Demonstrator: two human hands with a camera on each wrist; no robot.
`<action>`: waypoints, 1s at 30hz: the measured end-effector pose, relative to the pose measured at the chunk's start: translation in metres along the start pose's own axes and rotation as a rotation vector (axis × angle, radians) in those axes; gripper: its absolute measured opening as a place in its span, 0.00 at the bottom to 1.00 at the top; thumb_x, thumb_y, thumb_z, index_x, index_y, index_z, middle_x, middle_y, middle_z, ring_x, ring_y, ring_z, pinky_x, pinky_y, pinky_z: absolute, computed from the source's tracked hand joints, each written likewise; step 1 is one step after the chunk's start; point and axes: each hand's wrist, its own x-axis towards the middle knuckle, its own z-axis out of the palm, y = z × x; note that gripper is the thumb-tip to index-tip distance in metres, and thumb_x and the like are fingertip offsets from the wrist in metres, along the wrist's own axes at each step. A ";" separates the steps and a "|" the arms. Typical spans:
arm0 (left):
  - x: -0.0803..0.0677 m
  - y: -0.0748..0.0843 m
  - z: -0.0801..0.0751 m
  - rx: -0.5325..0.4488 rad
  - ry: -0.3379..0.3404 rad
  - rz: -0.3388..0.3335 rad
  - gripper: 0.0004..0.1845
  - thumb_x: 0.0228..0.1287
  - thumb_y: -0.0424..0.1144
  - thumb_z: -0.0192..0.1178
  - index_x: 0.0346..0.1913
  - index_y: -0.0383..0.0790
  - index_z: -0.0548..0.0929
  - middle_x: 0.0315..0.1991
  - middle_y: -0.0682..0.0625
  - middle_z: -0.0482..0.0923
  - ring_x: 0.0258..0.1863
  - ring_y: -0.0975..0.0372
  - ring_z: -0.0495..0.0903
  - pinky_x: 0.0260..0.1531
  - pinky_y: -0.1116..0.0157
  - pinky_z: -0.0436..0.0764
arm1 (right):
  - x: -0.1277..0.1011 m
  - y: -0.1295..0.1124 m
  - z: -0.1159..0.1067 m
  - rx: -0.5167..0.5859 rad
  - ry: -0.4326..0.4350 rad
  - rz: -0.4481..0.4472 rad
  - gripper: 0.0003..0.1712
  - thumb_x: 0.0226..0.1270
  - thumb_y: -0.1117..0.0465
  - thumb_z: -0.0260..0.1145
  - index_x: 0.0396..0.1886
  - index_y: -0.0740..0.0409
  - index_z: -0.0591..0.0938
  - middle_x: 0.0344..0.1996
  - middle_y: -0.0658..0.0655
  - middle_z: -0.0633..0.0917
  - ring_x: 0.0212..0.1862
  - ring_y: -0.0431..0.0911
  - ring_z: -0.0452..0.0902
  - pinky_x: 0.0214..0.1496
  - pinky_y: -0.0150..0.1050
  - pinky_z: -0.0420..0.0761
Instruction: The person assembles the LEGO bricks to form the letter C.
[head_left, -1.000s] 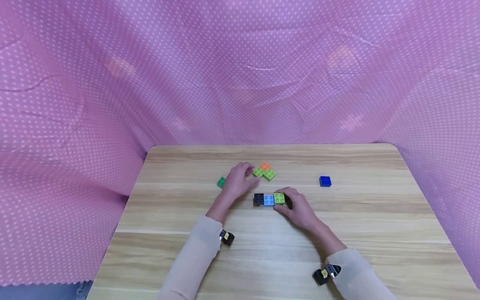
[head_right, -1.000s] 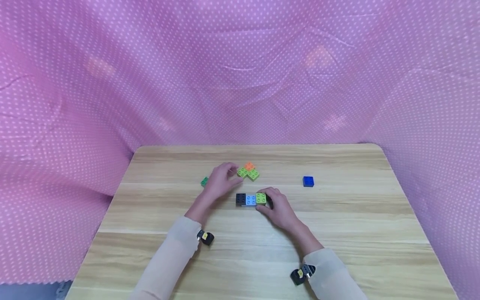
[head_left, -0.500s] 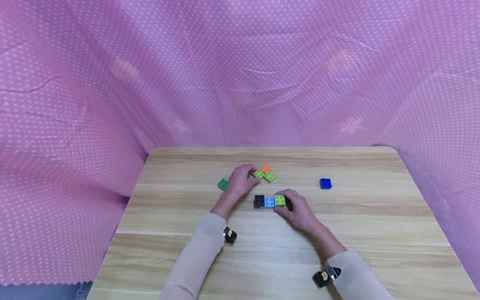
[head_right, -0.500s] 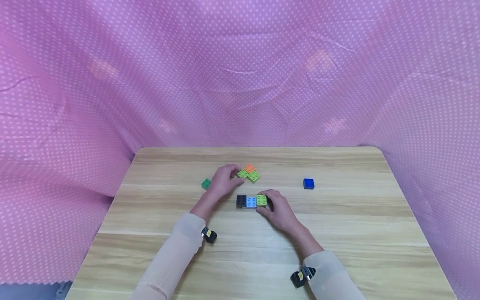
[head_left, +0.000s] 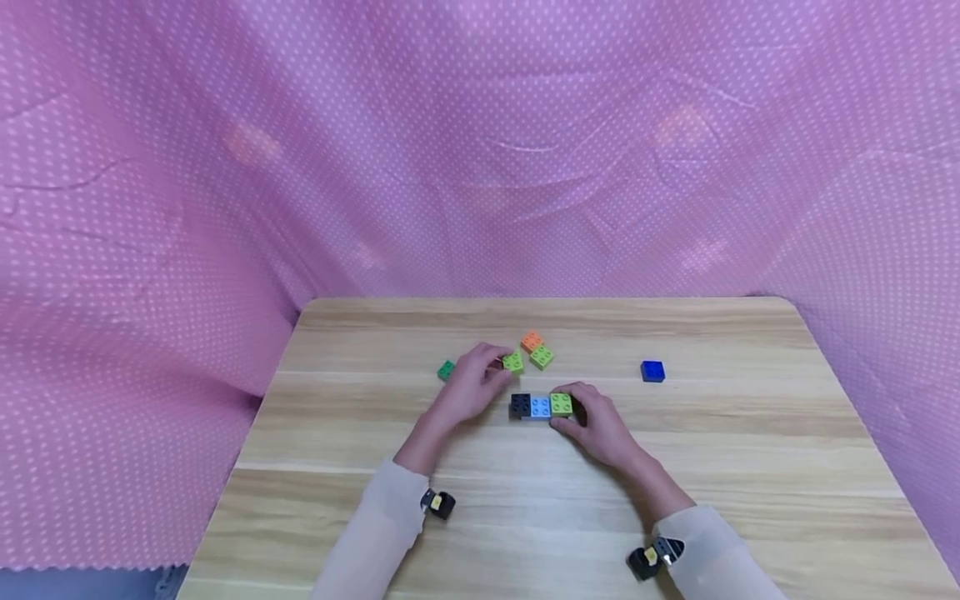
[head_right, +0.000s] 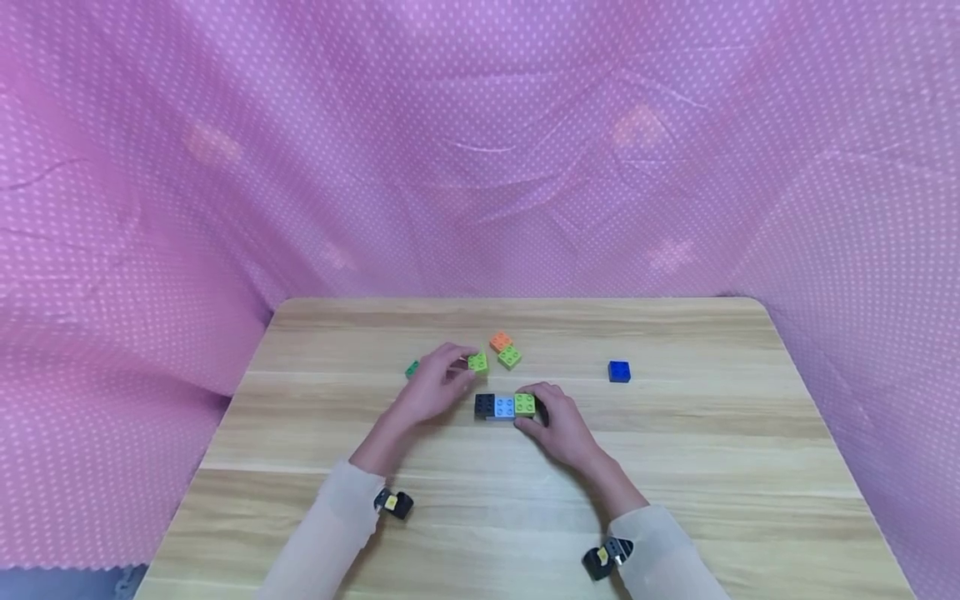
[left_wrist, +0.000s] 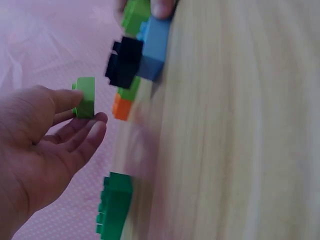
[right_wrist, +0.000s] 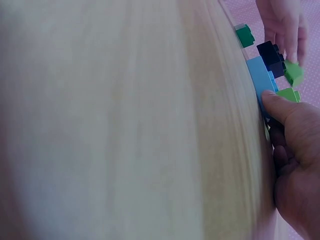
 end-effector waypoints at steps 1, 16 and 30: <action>-0.005 0.003 -0.001 -0.015 -0.004 0.009 0.22 0.71 0.40 0.60 0.66 0.43 0.76 0.58 0.49 0.75 0.52 0.61 0.78 0.52 0.66 0.80 | 0.000 0.000 0.000 0.001 0.002 -0.001 0.24 0.60 0.57 0.75 0.57 0.47 0.80 0.50 0.45 0.82 0.56 0.45 0.75 0.63 0.50 0.73; -0.046 0.020 0.012 -0.054 -0.021 0.019 0.23 0.72 0.38 0.59 0.67 0.46 0.73 0.60 0.53 0.75 0.51 0.65 0.80 0.51 0.69 0.81 | -0.002 0.000 0.001 -0.002 0.013 -0.004 0.24 0.61 0.56 0.75 0.57 0.47 0.80 0.49 0.42 0.81 0.54 0.42 0.74 0.59 0.48 0.76; -0.049 0.013 0.023 -0.071 -0.041 -0.018 0.22 0.72 0.46 0.59 0.67 0.52 0.74 0.58 0.57 0.75 0.54 0.66 0.77 0.53 0.70 0.79 | -0.001 0.001 0.002 -0.007 0.007 0.015 0.24 0.62 0.56 0.74 0.58 0.48 0.80 0.52 0.43 0.81 0.57 0.43 0.74 0.63 0.48 0.73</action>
